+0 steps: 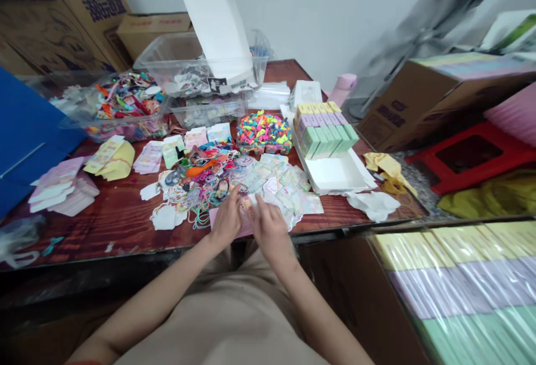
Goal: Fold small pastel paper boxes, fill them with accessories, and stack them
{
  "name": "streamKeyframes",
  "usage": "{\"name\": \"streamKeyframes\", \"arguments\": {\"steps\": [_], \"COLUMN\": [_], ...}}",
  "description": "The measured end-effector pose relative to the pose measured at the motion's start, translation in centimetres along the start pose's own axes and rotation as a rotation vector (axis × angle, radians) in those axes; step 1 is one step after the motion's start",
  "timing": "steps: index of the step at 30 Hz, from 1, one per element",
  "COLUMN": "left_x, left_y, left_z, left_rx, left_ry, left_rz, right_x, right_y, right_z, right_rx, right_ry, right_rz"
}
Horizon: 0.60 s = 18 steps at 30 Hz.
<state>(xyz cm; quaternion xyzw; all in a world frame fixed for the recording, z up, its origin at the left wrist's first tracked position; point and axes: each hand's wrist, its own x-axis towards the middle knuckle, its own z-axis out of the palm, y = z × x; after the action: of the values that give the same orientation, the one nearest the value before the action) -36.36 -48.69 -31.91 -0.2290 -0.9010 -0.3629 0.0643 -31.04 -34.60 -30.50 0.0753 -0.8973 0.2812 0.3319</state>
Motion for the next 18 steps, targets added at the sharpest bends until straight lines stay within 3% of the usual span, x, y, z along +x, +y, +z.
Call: {"name": "streamKeyframes", "arguments": {"steps": [6,12,15,18], "left_x": [-0.2,0.3,0.8,1.3], "left_y": [-0.9,-0.9,0.6,2.1], "left_z": [0.1,0.3,-1.6,-5.3], "left_rx": [-0.080,-0.125,-0.071,-0.142], "left_ry": [0.028,0.195,0.210,0.023], "left_rz": [0.011,0.084,0.082,-0.075], "right_x": [0.1,2.4,3.8,4.9], "right_y": [-2.5,-1.8,-1.1,-1.3], "right_z": [2.7,1.7,0.2,-1.7], "right_rx": [-0.137,0.083,0.133,0.185], "right_ry": [-0.194,-0.260,-0.211,-0.109], "right_rz": [0.111,0.292,0.261,0.127]}}
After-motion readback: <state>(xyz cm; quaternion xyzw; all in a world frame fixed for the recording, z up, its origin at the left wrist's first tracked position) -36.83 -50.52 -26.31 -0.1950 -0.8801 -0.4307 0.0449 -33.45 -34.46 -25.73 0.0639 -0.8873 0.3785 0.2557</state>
